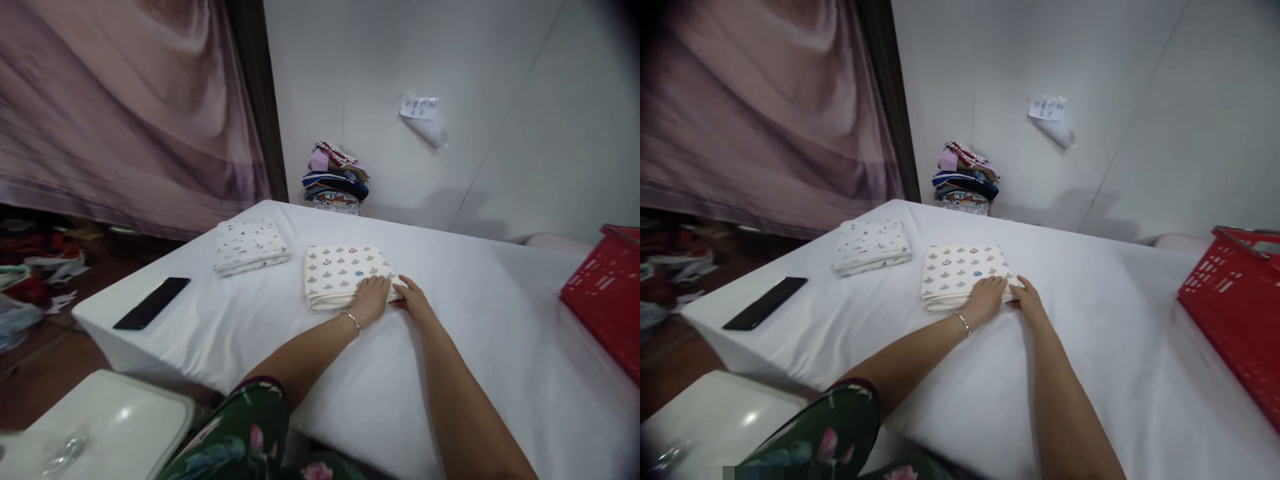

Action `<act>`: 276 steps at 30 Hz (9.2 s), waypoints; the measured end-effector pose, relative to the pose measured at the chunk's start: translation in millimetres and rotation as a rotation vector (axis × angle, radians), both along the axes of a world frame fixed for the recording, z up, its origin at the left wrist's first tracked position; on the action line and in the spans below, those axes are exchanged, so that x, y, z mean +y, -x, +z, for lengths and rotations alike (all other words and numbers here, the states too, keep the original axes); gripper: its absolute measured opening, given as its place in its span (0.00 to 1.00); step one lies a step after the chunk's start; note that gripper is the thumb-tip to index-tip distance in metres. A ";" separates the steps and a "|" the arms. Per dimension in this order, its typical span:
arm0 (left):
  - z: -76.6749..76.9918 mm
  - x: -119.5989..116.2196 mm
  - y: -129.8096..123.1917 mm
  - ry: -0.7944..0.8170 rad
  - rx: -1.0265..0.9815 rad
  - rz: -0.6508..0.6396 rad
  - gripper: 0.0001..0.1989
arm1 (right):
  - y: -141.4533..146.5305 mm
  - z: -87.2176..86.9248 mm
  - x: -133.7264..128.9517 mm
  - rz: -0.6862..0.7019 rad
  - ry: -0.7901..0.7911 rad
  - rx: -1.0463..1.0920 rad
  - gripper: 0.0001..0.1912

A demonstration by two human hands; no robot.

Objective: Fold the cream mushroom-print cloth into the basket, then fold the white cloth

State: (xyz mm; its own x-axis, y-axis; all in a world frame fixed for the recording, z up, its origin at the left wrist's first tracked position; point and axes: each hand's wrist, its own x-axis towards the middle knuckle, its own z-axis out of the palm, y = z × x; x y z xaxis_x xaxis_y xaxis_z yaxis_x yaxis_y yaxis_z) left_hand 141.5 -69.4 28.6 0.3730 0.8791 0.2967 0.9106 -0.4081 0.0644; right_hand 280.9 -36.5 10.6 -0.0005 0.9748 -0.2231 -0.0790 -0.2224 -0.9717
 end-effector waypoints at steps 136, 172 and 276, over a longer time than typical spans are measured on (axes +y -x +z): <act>-20.2 6.3 179.2 0.225 -1.046 0.477 0.15 | 59.3 16.0 -132.7 0.403 -0.774 -1.054 0.20; -19.6 -7.5 190.2 0.118 -0.640 0.513 0.16 | 84.2 -10.0 -158.7 0.312 -1.046 -1.321 0.22; -14.0 -19.4 167.0 0.237 -0.669 0.473 0.37 | -34.3 33.1 3.6 0.054 0.079 -0.661 0.23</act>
State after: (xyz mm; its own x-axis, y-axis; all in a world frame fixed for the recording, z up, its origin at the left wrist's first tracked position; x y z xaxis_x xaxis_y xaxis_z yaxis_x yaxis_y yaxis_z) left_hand -25.5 -88.8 14.5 -0.2377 0.9648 0.1124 0.7215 0.0979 0.6854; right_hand 315.2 -33.0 43.6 0.1128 0.9580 -0.2637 0.5407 -0.2819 -0.7926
